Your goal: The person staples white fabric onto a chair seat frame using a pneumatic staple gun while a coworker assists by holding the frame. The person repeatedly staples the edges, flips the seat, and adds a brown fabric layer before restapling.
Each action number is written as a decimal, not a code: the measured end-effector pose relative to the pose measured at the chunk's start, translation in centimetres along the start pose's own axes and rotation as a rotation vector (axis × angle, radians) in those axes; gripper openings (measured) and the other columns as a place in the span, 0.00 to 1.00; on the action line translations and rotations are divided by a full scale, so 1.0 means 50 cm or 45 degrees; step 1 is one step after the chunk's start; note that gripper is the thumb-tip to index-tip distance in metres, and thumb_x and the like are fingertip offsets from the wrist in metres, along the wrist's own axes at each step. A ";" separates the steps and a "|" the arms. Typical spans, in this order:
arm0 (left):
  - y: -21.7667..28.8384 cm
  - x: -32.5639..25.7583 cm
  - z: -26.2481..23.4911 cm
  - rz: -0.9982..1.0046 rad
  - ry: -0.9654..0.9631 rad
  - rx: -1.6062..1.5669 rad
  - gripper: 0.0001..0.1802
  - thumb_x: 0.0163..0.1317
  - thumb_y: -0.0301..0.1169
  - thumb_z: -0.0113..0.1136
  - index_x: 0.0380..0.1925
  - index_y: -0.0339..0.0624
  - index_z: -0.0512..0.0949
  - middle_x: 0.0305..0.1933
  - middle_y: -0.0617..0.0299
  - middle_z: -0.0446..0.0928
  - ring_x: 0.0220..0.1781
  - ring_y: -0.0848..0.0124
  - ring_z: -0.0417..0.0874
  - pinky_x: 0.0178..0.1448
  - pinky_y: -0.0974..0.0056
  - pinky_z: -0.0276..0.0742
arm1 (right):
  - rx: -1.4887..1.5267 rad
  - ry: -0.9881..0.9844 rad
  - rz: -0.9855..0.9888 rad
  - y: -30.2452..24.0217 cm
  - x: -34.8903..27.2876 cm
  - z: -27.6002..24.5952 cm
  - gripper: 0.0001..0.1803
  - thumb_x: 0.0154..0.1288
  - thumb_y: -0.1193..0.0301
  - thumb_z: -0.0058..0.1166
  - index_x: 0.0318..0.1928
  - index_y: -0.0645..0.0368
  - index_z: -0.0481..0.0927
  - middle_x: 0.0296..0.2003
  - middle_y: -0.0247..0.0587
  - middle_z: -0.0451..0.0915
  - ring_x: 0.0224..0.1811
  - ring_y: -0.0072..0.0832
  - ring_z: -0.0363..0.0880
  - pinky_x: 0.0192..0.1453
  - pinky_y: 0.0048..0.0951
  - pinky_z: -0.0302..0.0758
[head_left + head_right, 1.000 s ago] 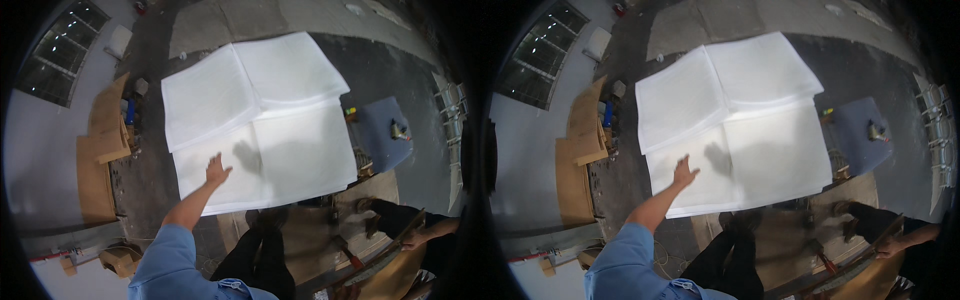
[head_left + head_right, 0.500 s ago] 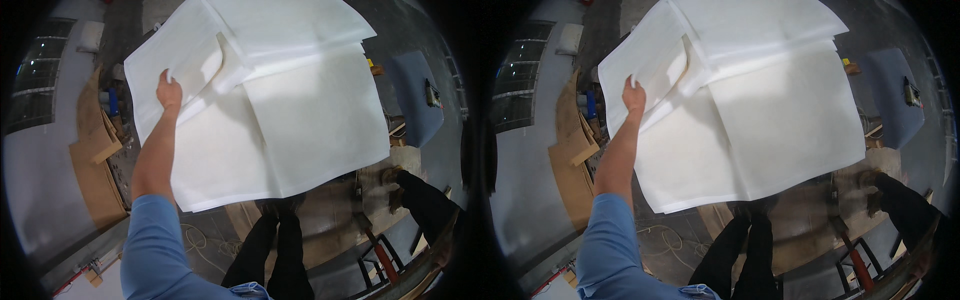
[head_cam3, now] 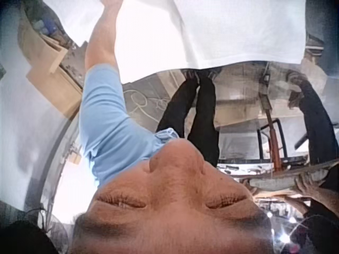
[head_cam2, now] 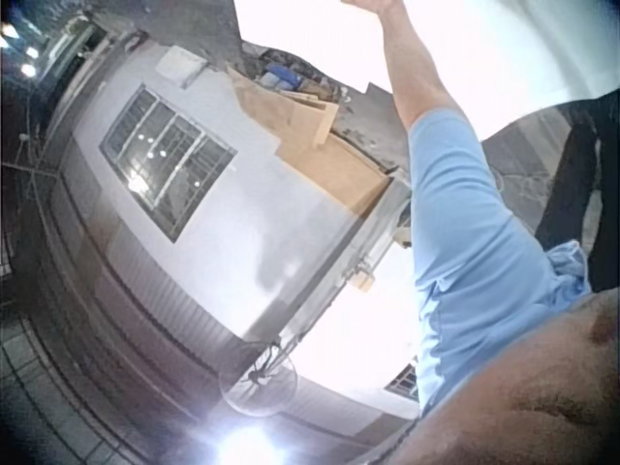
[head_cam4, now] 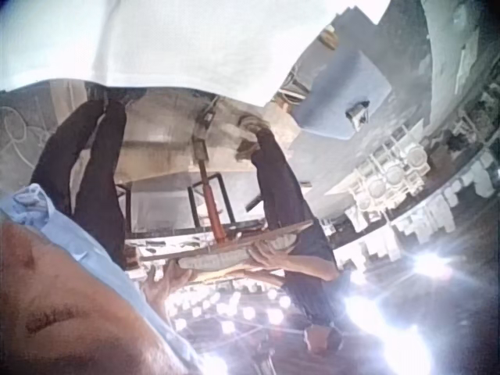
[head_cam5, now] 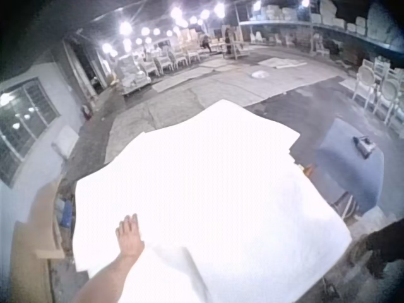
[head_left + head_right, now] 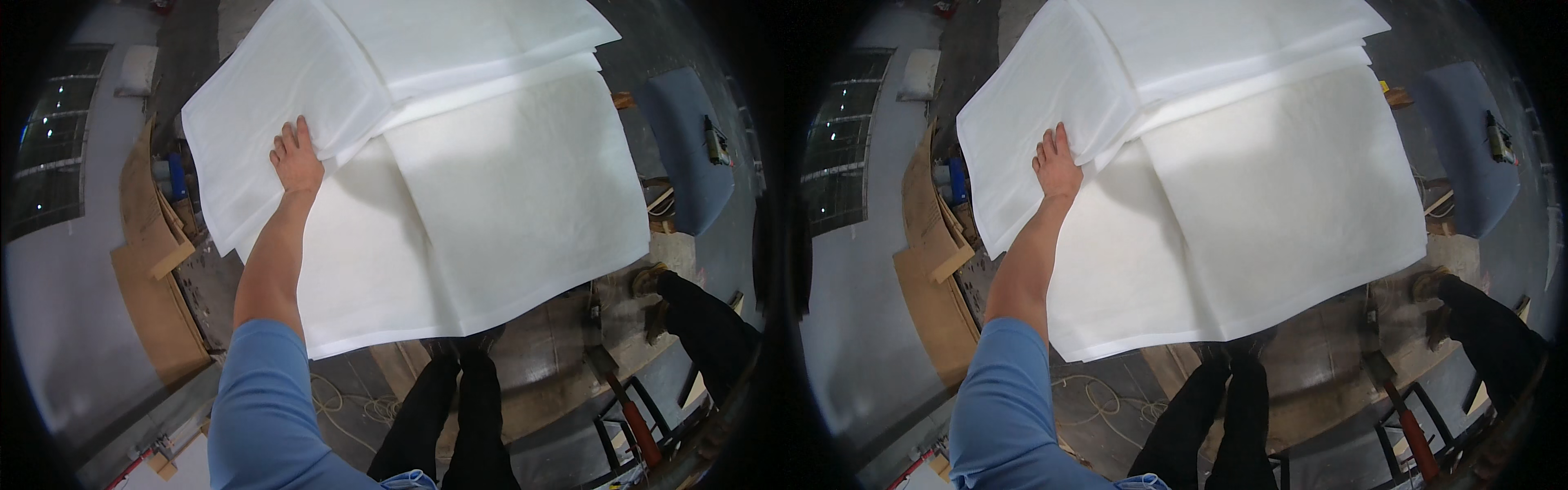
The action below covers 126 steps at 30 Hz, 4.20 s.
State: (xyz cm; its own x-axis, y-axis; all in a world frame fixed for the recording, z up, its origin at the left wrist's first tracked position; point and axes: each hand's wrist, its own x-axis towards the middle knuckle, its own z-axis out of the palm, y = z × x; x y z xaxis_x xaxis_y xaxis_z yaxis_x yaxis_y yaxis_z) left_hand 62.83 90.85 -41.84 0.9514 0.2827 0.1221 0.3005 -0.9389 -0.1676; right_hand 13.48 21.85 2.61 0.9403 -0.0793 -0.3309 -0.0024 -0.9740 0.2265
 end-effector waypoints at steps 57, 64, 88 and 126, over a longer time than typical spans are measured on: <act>-0.267 -0.500 -1.811 0.704 -0.277 -1.135 0.42 0.49 0.27 0.94 0.65 0.35 0.82 0.59 0.58 0.89 0.62 0.65 0.86 0.66 0.56 0.84 | 2.054 0.492 -0.545 0.270 0.356 -0.428 0.32 0.78 0.66 0.68 0.77 0.58 0.76 0.68 0.44 0.83 0.64 0.32 0.85 0.71 0.37 0.81; -0.225 -0.566 -1.789 0.680 -0.398 -1.442 0.42 0.47 0.25 0.94 0.64 0.34 0.82 0.56 0.58 0.90 0.60 0.68 0.86 0.66 0.58 0.83 | 1.847 -0.853 -1.655 0.030 0.194 -0.334 0.55 0.71 0.49 0.77 0.84 0.67 0.63 0.82 0.48 0.70 0.83 0.37 0.66 0.86 0.41 0.65; -0.452 -0.451 -1.581 -0.139 -0.354 -2.194 0.43 0.83 0.61 0.51 0.82 0.36 0.70 0.80 0.46 0.76 0.79 0.53 0.78 0.84 0.50 0.70 | 3.287 0.463 -0.701 0.039 -0.069 -0.590 0.49 0.59 0.55 0.70 0.76 0.71 0.72 0.60 0.57 0.86 0.60 0.46 0.89 0.63 0.45 0.87; 0.764 -1.159 -1.390 0.235 -1.852 -2.895 0.36 0.84 0.50 0.47 0.79 0.35 0.72 0.76 0.45 0.80 0.73 0.48 0.83 0.77 0.46 0.79 | 3.318 1.003 0.382 0.780 -0.669 0.130 0.36 0.71 0.70 0.70 0.75 0.67 0.75 0.62 0.53 0.88 0.59 0.43 0.91 0.65 0.44 0.88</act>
State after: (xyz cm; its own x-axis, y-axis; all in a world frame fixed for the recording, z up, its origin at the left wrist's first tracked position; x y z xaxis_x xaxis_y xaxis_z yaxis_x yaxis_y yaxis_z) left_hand 14.52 24.94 12.69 0.6940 -0.6885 -0.2105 0.6568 0.4859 0.5766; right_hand -20.27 -14.84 16.57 0.7381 -0.6370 -0.2221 0.3082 0.6112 -0.7290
